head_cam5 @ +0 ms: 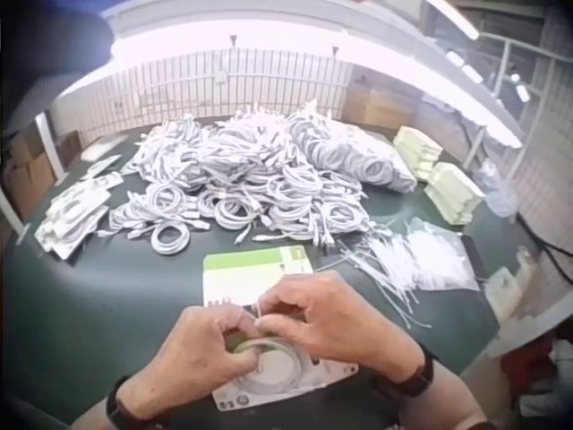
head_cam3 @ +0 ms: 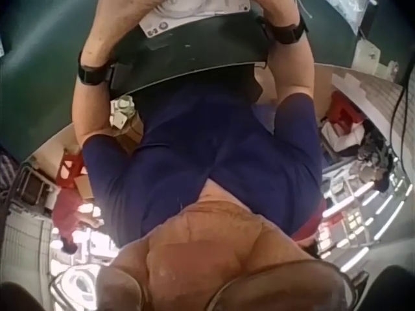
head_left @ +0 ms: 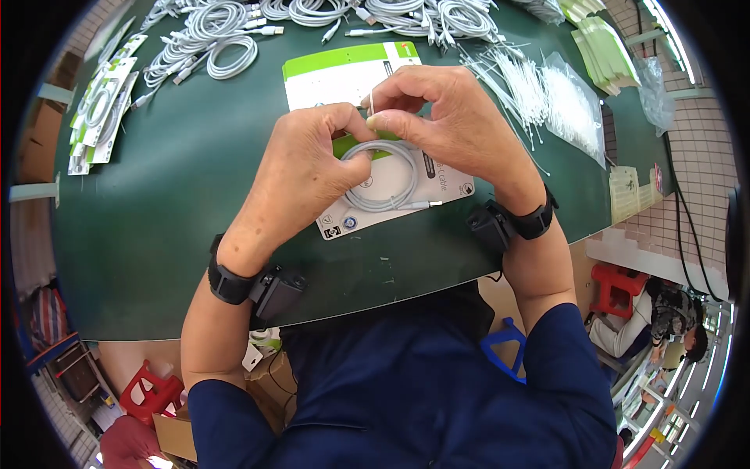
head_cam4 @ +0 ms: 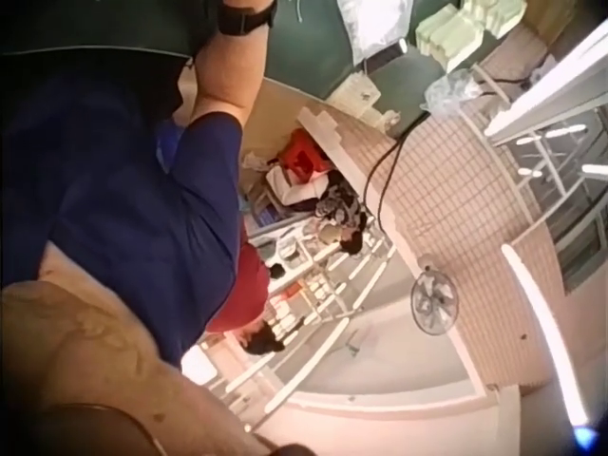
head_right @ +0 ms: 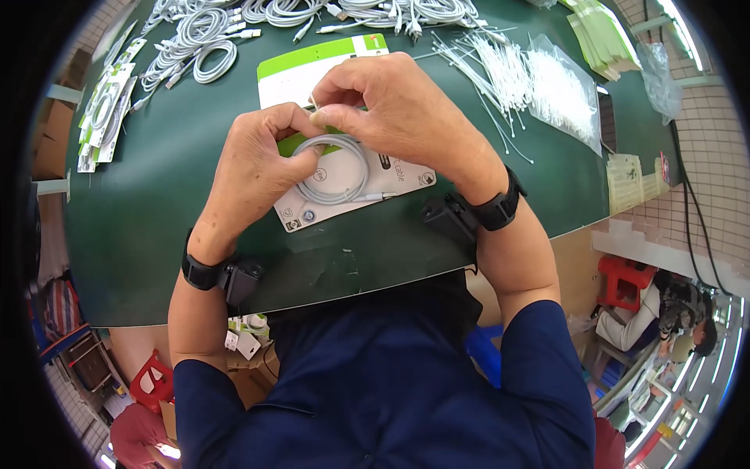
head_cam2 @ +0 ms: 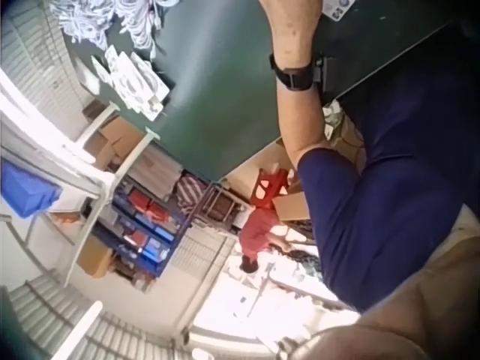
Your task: The person packages a USB cable by placing it onto a cardboard backing and securing it with a plastic tie. They thread the tie through the backing, tighten it, and then set the assembly aside to begin the process again with another cable.
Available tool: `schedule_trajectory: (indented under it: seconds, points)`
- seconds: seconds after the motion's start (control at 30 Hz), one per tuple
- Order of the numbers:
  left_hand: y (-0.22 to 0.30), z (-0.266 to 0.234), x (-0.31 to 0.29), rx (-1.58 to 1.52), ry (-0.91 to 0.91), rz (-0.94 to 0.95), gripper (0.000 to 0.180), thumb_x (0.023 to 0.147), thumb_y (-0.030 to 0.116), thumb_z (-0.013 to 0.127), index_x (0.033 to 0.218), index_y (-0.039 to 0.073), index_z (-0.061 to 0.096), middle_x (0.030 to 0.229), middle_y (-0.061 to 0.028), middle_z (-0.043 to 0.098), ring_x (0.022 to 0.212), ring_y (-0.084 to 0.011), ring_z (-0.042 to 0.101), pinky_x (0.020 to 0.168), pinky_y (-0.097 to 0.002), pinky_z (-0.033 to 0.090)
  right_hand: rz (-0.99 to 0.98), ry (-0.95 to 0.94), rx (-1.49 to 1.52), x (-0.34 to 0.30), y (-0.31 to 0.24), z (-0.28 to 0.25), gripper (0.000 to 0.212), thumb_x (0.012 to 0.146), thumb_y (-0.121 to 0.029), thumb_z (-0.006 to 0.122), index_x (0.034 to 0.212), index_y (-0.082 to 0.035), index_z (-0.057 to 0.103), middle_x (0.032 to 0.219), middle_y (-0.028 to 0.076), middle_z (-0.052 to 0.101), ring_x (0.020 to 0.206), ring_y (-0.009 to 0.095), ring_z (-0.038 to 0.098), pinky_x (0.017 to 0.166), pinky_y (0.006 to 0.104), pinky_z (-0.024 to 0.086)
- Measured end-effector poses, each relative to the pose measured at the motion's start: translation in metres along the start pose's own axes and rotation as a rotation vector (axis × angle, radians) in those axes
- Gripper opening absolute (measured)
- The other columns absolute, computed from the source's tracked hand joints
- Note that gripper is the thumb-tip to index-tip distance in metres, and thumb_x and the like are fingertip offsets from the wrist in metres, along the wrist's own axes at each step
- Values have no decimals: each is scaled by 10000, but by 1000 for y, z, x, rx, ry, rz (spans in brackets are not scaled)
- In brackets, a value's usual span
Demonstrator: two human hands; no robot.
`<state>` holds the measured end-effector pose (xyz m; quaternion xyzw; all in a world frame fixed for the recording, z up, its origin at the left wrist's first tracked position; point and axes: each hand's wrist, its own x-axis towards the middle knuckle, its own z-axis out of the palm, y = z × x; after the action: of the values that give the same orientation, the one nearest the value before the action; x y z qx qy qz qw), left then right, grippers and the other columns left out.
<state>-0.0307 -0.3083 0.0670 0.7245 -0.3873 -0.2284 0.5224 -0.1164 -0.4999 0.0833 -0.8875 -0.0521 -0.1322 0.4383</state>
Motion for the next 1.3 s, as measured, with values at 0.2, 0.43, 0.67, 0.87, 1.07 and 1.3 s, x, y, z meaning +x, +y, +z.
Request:
schedule_trajectory:
  seconds: [0.2,0.43,0.67,0.87,1.07,1.3]
  points:
    - [-5,0,-1,-46,-22,-42,127,764,-11,650,881,-44,686,756,-57,676,679,-74,583,622,-260,501,-56,-20,-77,2,-1,3,105,867,-87,730,916,-3,689,789,68,672,688,155,642,637,284,502]
    - [-7,0,1,-84,-32,-64,136,750,-18,665,882,-37,692,755,-38,665,695,-71,570,642,-243,489,-145,97,-203,3,2,16,109,871,-99,720,903,-11,665,742,103,647,674,196,633,617,318,489]
    - [-9,1,2,-82,-39,-64,144,742,-29,667,884,-26,691,775,-32,667,735,-78,569,681,-248,486,-162,103,-139,0,-1,14,139,926,-142,662,935,-17,601,816,192,634,776,403,629,669,447,492]
    - [-9,1,1,-118,-48,-70,150,742,-33,661,889,-24,685,790,-28,667,740,-79,565,689,-245,482,-372,194,-372,2,-5,15,125,918,-114,647,916,-9,580,796,204,611,760,418,614,654,467,475]
    - [-9,2,1,-95,-73,-89,150,743,-35,659,890,-22,683,786,-23,662,741,-78,563,696,-243,482,-110,136,-141,1,-2,17,105,923,-103,639,916,-13,585,800,196,625,754,415,618,654,465,481]
    - [-9,3,1,-116,-79,-88,144,746,-35,661,888,-23,685,786,-19,661,745,-75,565,692,-243,481,-110,169,-154,2,1,18,102,926,-97,636,930,-12,580,803,203,626,752,418,621,651,464,483]
